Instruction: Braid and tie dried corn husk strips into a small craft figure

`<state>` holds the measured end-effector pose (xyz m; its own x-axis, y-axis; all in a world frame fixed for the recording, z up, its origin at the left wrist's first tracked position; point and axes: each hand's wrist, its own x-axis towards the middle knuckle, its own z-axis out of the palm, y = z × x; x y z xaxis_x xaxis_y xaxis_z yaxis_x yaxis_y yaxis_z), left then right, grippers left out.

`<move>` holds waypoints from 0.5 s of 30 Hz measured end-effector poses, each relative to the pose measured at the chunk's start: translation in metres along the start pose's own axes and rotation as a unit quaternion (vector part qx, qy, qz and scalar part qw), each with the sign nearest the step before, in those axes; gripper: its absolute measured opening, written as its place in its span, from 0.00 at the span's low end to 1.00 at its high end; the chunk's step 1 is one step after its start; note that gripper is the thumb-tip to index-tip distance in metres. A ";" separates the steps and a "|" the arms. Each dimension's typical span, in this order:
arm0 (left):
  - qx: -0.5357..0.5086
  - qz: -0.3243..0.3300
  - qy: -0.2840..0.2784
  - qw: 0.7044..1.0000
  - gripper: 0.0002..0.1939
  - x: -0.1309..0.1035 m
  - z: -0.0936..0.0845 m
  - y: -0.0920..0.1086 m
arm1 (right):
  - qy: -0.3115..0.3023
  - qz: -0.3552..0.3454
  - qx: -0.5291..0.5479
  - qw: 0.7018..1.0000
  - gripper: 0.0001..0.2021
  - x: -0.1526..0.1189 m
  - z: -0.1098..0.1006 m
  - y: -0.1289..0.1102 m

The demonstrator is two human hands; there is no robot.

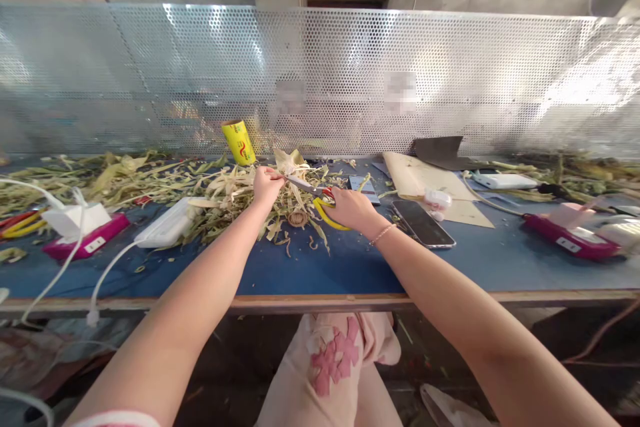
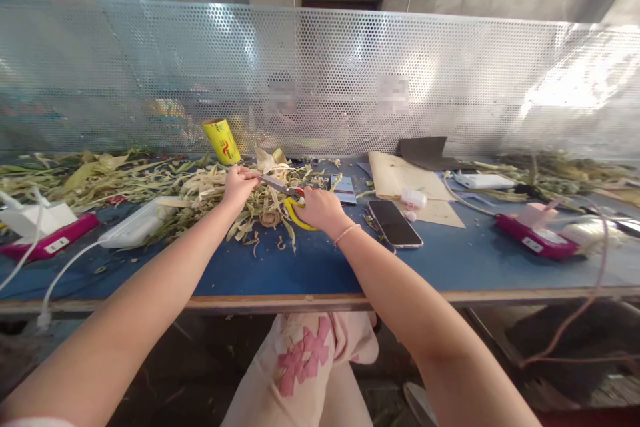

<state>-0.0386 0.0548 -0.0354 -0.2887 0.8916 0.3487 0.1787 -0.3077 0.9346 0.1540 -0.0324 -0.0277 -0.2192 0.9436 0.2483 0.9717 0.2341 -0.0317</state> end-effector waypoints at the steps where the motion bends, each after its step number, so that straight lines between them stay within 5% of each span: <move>1: -0.005 -0.003 0.002 1.000 0.19 0.000 0.000 0.000 | -0.003 -0.001 -0.002 1.000 0.24 0.000 0.000 0.000; 15: -0.048 -0.007 0.009 0.999 0.20 -0.007 0.003 0.008 | 0.007 0.005 0.014 1.000 0.20 0.002 -0.006 0.004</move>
<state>-0.0325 0.0467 -0.0309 -0.3069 0.8907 0.3353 0.0838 -0.3257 0.9418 0.1575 -0.0310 -0.0217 -0.2086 0.9422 0.2623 0.9708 0.2320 -0.0612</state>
